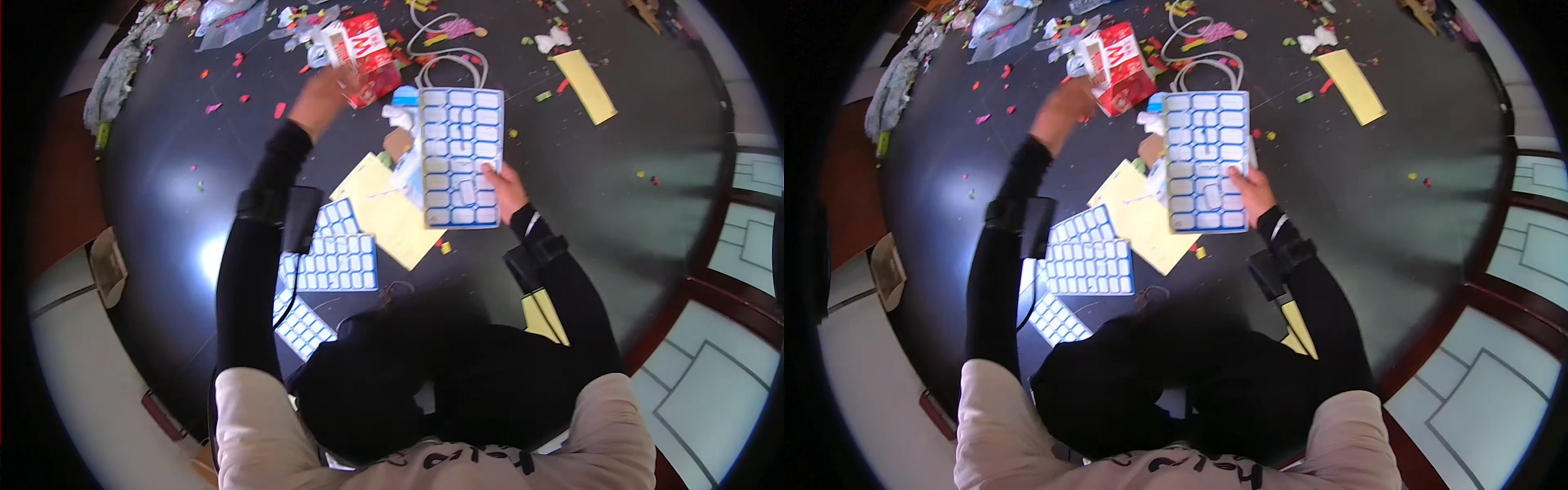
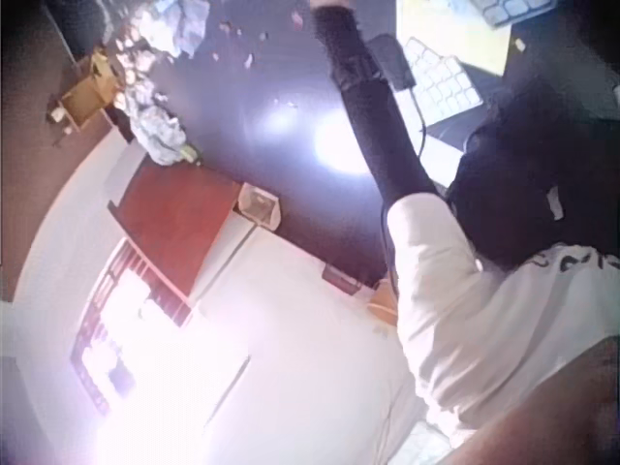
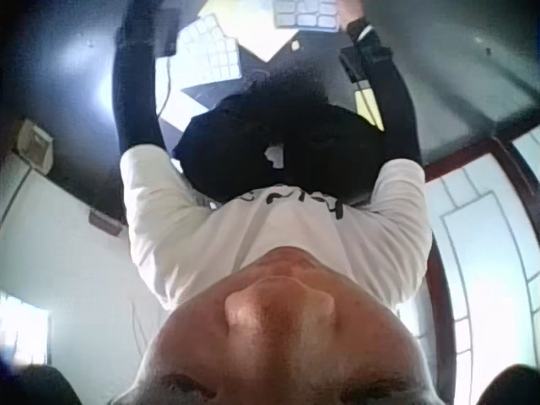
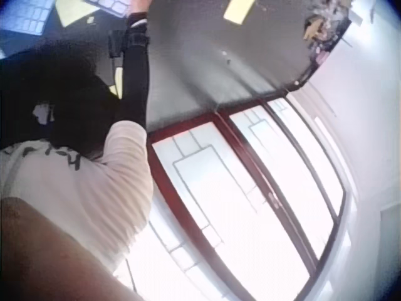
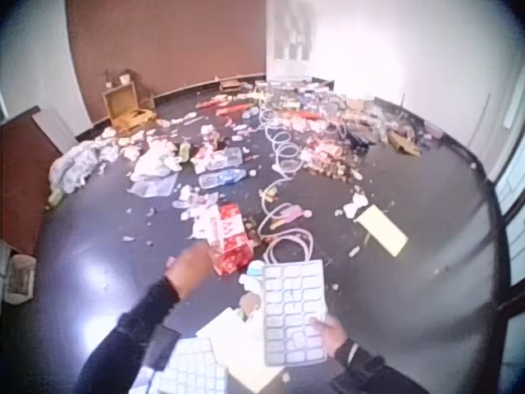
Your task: The recorder is picking up and organizing sheets of adhesive labels on the floor.
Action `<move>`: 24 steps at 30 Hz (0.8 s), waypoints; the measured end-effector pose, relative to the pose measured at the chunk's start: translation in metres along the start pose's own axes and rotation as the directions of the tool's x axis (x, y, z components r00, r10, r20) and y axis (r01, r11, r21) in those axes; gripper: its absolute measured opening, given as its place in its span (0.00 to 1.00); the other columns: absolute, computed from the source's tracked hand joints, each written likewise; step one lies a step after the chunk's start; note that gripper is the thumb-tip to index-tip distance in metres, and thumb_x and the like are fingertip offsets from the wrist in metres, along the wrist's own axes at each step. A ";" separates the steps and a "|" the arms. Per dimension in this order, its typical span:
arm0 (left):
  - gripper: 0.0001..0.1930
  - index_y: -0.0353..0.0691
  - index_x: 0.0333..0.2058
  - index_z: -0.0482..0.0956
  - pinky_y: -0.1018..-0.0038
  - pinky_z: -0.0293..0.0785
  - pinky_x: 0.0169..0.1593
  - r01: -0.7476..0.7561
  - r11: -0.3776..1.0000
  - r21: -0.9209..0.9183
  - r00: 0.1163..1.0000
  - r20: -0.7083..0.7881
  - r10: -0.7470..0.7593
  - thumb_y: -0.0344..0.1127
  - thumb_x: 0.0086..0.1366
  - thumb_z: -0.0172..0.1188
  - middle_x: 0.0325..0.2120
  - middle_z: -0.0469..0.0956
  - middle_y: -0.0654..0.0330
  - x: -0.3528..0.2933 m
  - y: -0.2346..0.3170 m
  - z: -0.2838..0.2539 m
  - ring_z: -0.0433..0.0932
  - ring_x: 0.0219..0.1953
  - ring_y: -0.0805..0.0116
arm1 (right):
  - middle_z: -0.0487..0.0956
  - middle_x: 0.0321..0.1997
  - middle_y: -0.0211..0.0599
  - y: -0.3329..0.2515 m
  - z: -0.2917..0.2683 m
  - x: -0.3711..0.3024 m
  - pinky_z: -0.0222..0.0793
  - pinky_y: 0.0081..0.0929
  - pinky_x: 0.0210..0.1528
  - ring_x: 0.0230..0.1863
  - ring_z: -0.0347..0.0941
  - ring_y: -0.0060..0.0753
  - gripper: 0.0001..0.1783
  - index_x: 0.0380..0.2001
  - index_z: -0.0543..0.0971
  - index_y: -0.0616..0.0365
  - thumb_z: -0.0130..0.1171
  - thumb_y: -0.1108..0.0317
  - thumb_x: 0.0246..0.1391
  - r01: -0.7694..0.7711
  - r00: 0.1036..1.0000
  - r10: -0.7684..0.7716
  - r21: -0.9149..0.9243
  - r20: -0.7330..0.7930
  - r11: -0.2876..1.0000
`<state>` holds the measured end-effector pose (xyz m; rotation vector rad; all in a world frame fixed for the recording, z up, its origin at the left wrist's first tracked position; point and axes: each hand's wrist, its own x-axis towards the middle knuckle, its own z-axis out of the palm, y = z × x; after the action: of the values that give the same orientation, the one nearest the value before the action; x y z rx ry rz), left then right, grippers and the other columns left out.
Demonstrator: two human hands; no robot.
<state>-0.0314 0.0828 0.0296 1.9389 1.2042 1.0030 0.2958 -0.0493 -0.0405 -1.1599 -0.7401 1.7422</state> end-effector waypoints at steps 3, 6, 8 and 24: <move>0.19 0.41 0.38 0.71 0.68 0.67 0.43 0.070 0.908 0.412 0.912 0.342 -0.226 0.40 0.47 0.60 0.35 0.73 0.55 -0.087 -0.067 0.023 0.72 0.39 0.57 | 0.74 0.38 0.34 -0.002 0.015 -0.009 0.68 0.23 0.41 0.39 0.71 0.24 0.14 0.42 0.68 0.63 0.45 0.67 0.55 0.013 1.000 -0.013 0.040 -0.011 0.999; 0.30 0.43 0.44 0.65 0.62 0.66 0.44 -0.017 0.734 0.679 0.836 0.412 -0.363 0.42 0.40 0.65 0.43 0.64 0.58 -0.150 -0.073 0.050 0.63 0.47 0.56 | 0.74 0.38 0.32 0.019 0.000 -0.013 0.68 0.21 0.40 0.37 0.71 0.23 0.14 0.42 0.69 0.62 0.46 0.66 0.54 -0.046 0.998 0.048 0.048 -0.037 0.998; 0.37 0.44 0.47 0.61 0.59 0.65 0.45 0.100 0.599 0.795 0.755 0.332 -0.566 0.40 0.36 0.68 0.45 0.58 0.58 -0.160 -0.029 0.043 0.60 0.48 0.54 | 0.74 0.37 0.31 0.033 -0.001 -0.014 0.67 0.20 0.39 0.37 0.70 0.21 0.14 0.42 0.69 0.60 0.48 0.65 0.54 -0.084 0.996 0.085 0.062 -0.008 0.995; 0.14 0.43 0.30 0.69 0.65 0.68 0.38 0.255 0.530 0.809 0.745 0.185 -0.641 0.35 0.43 0.61 0.32 0.70 0.58 -0.184 -0.082 0.022 0.69 0.38 0.57 | 0.73 0.38 0.33 0.032 0.028 -0.007 0.67 0.20 0.40 0.37 0.70 0.22 0.14 0.43 0.67 0.62 0.46 0.66 0.55 0.001 0.999 -0.002 0.032 0.051 0.999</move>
<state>-0.1008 -0.0575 -0.0984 2.0302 1.8658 -0.3535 0.2600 -0.0698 -0.0540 -1.0971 -0.7404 1.7817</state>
